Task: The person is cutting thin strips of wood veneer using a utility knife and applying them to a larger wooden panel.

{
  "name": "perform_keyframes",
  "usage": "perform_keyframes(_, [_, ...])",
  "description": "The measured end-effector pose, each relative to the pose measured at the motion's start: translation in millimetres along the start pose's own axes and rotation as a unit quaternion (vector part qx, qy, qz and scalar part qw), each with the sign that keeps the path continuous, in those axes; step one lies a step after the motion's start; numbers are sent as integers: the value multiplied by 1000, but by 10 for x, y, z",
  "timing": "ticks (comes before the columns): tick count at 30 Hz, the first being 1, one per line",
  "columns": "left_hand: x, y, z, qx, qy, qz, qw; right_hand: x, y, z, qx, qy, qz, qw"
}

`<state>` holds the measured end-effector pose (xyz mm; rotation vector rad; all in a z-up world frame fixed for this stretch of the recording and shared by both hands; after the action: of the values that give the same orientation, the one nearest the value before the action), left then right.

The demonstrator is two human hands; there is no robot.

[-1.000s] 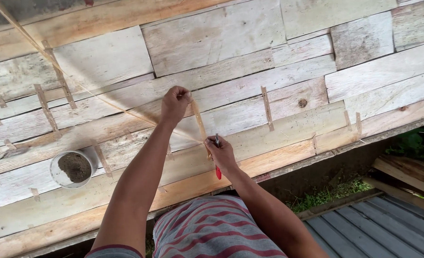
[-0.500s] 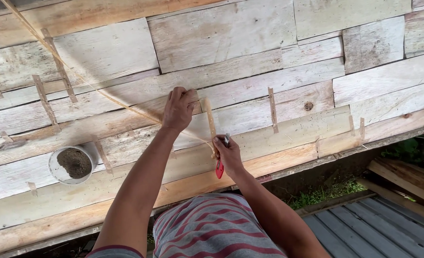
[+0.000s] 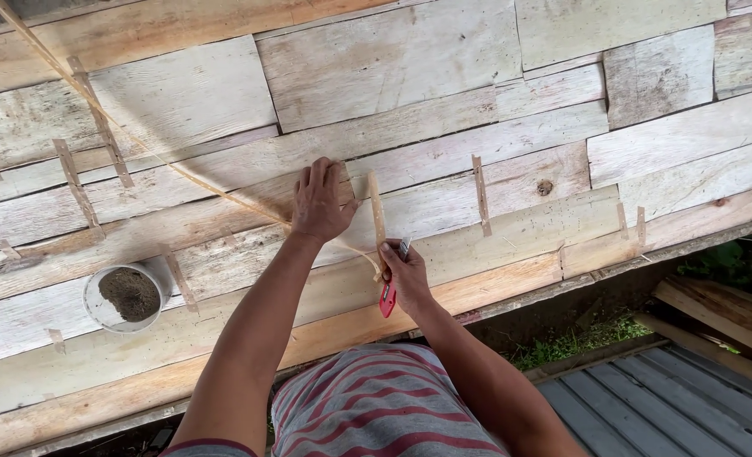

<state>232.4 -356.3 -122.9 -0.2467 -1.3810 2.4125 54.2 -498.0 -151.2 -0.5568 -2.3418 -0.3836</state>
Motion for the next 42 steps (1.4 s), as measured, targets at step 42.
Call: perform_keyframes(42, [-37, 389, -43, -110, 28, 0, 994, -14, -27, 9, 1, 2, -11, 1000])
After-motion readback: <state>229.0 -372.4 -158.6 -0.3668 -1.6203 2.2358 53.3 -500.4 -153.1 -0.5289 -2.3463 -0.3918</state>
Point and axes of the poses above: each hand's wrist, its own x-axis away from the middle knuckle, its own y-axis out of the palm, z = x × y, the point moved 7 cm from there along -x, towards the middle knuckle, and after that the axes turned 1 degree about x, right-handed, at the moved point
